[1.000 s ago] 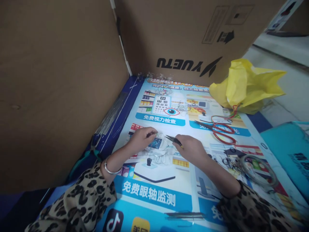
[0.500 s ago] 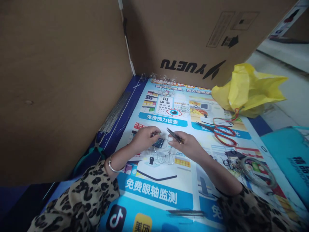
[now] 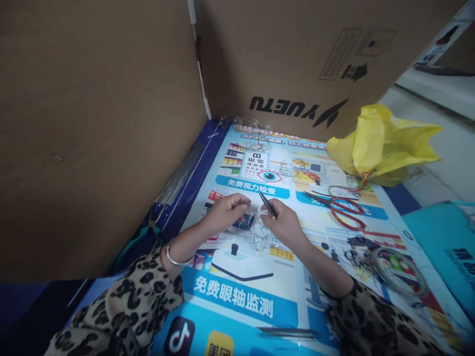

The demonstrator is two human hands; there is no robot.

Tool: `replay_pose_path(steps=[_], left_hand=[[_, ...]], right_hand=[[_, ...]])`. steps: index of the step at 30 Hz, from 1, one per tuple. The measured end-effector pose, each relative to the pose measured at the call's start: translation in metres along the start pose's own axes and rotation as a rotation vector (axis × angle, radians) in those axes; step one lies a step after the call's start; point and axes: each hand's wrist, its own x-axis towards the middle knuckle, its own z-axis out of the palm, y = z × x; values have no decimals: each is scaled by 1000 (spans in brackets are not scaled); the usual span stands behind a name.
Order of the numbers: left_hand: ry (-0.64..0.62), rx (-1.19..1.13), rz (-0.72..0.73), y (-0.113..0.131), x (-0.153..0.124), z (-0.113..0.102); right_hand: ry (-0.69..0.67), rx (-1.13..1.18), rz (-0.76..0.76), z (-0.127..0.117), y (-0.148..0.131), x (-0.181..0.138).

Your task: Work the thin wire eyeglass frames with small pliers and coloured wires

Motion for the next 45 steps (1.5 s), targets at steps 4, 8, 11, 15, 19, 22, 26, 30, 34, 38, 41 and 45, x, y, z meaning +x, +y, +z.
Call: replay_pose_path(steps=[4, 8, 11, 15, 19, 22, 26, 30, 34, 38, 41, 45], left_hand=[[34, -26, -39, -7, 2, 2], [49, -54, -24, -16, 4, 5], [66, -88, -41, -16, 4, 7], [91, -27, -92, -6, 2, 3], [128, 80, -21, 5, 0, -4], [119, 76, 6, 11, -1, -7], [64, 29, -11, 19, -3, -8], [34, 21, 10, 23, -5, -9], [27, 18, 30, 27, -6, -9], [-6, 2, 64, 35, -10, -8], [-34, 12, 75, 42, -15, -8], [-82, 28, 91, 46, -19, -7]], right_hand=[[-18, 63, 23, 1, 7, 2], [-40, 81, -14, 1, 9, 0], [-55, 105, -15, -1, 7, -2], [-36, 119, -43, -14, 10, -4], [61, -268, -99, -29, 21, -3], [35, -634, -203, -33, 28, -4], [-57, -785, -253, -34, 31, -6], [-16, -589, -274, -40, 26, -7], [-88, -32, -123, -38, 10, -13], [-213, 227, -42, -21, -7, -20], [-199, 206, -4, -11, -15, -25], [-140, 103, -5, -10, -22, -31]])
